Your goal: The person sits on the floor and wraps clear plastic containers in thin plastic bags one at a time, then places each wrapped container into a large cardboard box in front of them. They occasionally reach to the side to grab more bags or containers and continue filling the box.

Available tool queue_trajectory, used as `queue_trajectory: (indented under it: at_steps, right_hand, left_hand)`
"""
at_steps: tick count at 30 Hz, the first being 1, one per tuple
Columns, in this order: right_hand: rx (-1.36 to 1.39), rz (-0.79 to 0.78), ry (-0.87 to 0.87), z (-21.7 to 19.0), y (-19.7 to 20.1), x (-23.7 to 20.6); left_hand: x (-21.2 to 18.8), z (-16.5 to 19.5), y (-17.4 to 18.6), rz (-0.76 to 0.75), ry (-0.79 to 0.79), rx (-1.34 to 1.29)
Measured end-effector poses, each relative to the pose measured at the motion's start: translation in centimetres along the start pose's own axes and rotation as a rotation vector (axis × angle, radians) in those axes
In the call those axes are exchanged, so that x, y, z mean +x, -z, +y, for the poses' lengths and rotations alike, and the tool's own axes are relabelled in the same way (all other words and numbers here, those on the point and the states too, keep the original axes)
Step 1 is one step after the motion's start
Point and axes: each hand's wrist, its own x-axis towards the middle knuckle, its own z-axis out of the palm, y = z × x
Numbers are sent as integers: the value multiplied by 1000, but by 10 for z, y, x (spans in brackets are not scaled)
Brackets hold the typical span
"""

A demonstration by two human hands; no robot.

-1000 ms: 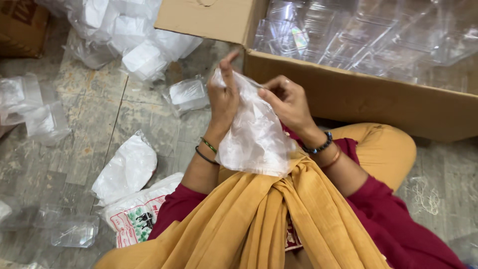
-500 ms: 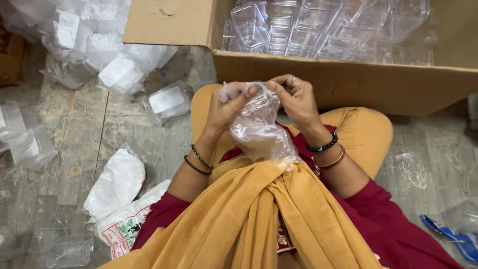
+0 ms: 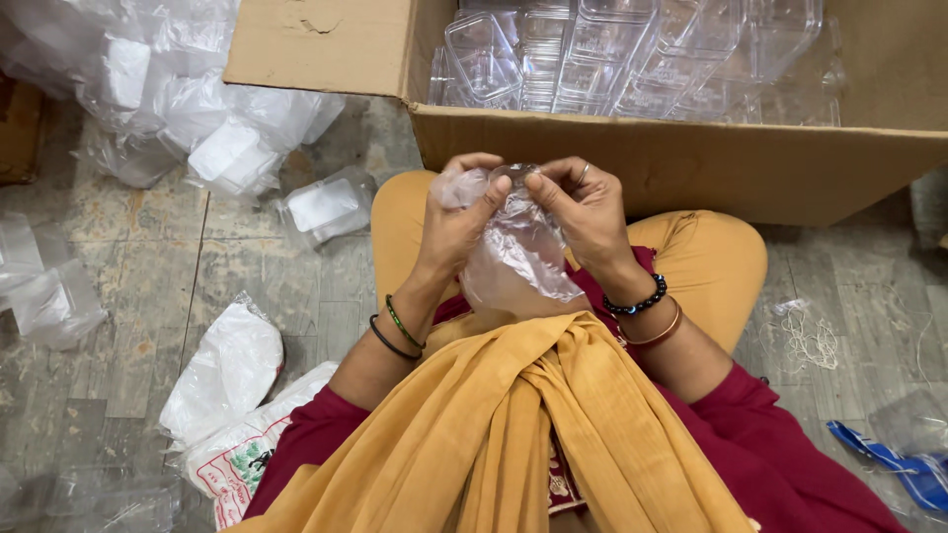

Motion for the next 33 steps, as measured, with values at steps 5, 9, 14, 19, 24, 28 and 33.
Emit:
queue_trajectory:
  at_steps: [5, 9, 14, 19, 24, 28, 33]
  right_hand:
    - [59, 28, -21, 6, 8, -4]
    - [166, 26, -48, 6, 9, -3]
    - [131, -26, -1, 11, 7, -5]
    - [465, -72, -210, 11, 14, -7]
    - [542, -92, -311, 8, 27, 1]
    - [413, -104, -363, 7, 35, 3]
    - [59, -440, -370, -46, 47, -1]
  left_hand:
    - [-3, -1, -6, 10, -57, 243]
    - [-5, -2, -9, -45, -52, 162]
    - [-5, -4, -12, -115, 54, 86]
    - [-1, -20, -9, -57, -49, 309]
    - [4, -32, -1, -143, 78, 62]
    - [13, -12, 6, -207, 221, -34]
    - [30, 65, 53, -187, 477, -334]
